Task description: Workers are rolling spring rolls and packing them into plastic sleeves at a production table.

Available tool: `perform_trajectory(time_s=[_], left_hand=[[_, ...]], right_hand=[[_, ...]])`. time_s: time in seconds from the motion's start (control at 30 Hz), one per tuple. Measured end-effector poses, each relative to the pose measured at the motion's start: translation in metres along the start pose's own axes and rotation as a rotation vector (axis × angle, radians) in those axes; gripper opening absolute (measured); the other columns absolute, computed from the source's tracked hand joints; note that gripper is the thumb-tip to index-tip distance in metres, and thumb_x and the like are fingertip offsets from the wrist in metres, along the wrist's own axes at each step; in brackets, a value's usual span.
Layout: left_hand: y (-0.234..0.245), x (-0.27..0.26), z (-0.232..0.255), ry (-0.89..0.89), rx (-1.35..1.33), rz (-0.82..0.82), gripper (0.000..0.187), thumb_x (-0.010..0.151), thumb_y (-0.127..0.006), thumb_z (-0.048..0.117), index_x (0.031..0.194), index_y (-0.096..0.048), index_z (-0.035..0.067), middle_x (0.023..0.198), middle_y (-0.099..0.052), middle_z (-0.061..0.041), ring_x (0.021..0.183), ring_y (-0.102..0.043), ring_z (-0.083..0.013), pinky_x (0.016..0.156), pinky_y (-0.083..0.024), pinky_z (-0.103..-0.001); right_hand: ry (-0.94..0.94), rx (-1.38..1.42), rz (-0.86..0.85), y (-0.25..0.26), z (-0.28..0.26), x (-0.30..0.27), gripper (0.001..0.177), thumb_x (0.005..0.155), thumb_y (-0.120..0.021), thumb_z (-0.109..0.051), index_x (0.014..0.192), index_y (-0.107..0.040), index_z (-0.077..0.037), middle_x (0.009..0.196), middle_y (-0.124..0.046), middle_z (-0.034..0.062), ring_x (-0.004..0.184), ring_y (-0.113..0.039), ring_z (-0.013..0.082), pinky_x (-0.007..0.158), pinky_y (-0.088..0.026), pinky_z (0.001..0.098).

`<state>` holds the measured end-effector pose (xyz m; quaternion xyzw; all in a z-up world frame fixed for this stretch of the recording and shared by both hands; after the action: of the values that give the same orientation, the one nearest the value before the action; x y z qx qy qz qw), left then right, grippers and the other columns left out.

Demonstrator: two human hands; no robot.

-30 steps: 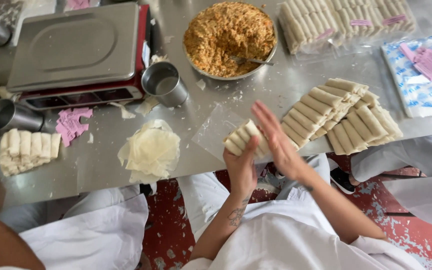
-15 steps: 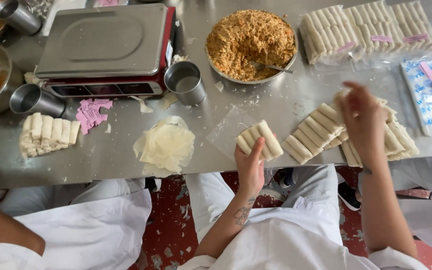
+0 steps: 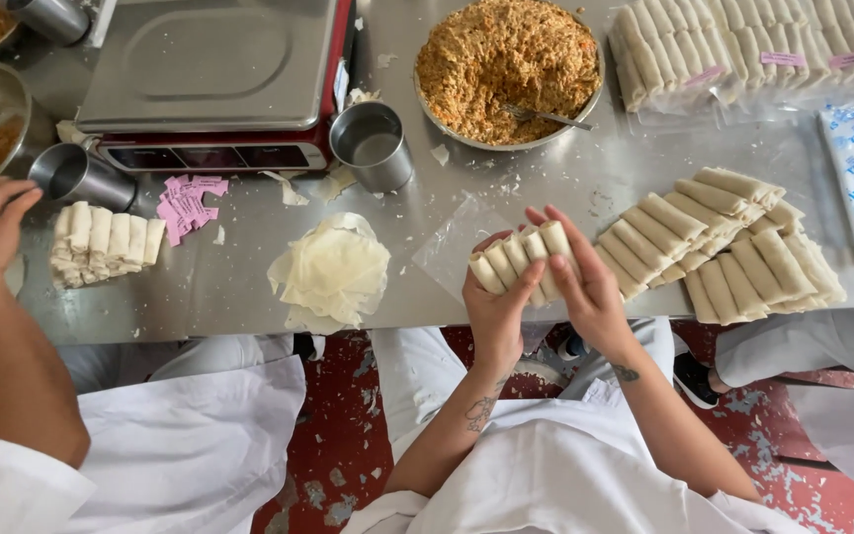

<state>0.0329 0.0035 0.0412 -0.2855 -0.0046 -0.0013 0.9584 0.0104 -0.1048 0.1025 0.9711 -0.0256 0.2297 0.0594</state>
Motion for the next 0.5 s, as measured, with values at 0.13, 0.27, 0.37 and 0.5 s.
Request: perform_trajectory(time_s=[0.13,0.27,0.37,0.5], left_hand=[[-0.002,-0.003,-0.002,0.005,-0.015,-0.004,0.051,0.089,-0.085,0.012,0.132,-0.060,-0.003,0.114,-0.071,-0.015,0.102,-0.069,-0.0188,0.083,-0.064,-0.040],[0.015,-0.002,-0.041,0.057,0.008,-0.047,0.041,0.091,-0.086,0.014,0.124,-0.066,0.000,0.111,-0.074,-0.016,0.098,-0.073,-0.0226,0.083,-0.067,-0.042],[0.026,-0.004,-0.049,0.056,0.002,-0.086,0.041,0.091,-0.085,0.015,0.124,-0.065,0.002,0.112,-0.075,-0.017,0.099,-0.075,-0.0249,0.083,-0.067,-0.044],[0.033,-0.012,-0.027,-0.178,0.034,-0.144,0.038,0.084,-0.090,0.011,0.112,-0.066,0.004,0.096,-0.074,-0.009,0.089,-0.071,-0.0124,0.079,-0.064,-0.039]], right_hand=[[0.006,-0.084,-0.030,0.003,0.003,-0.001,0.053,0.111,-0.042,-0.009,0.161,-0.033,0.008,0.154,-0.054,0.0278,0.141,-0.052,0.0375,0.116,-0.041,0.0561],[0.074,-0.148,-0.065,0.001,0.007,-0.005,0.061,0.113,-0.033,-0.031,0.160,-0.034,0.007,0.161,-0.045,0.0281,0.145,-0.047,0.0426,0.117,-0.037,0.0615],[0.089,-0.209,-0.124,0.016,0.007,-0.003,0.074,0.112,-0.025,-0.051,0.164,-0.030,0.001,0.167,-0.034,0.0270,0.147,-0.041,0.0472,0.117,-0.034,0.0647],[0.170,-1.268,-0.086,0.103,0.056,0.021,0.067,0.098,-0.067,-0.009,0.163,-0.051,-0.014,0.125,-0.057,0.0197,0.101,-0.064,0.0404,0.088,-0.052,0.0505]])
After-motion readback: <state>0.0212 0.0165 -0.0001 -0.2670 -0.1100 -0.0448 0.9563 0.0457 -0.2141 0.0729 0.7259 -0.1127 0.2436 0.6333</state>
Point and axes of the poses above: each hand's wrist, its own x-axis towards the middle knuckle, its own y-axis out of the back of the hand, z = x × y, the point moved 5 cm from there along x, towards the middle knuckle
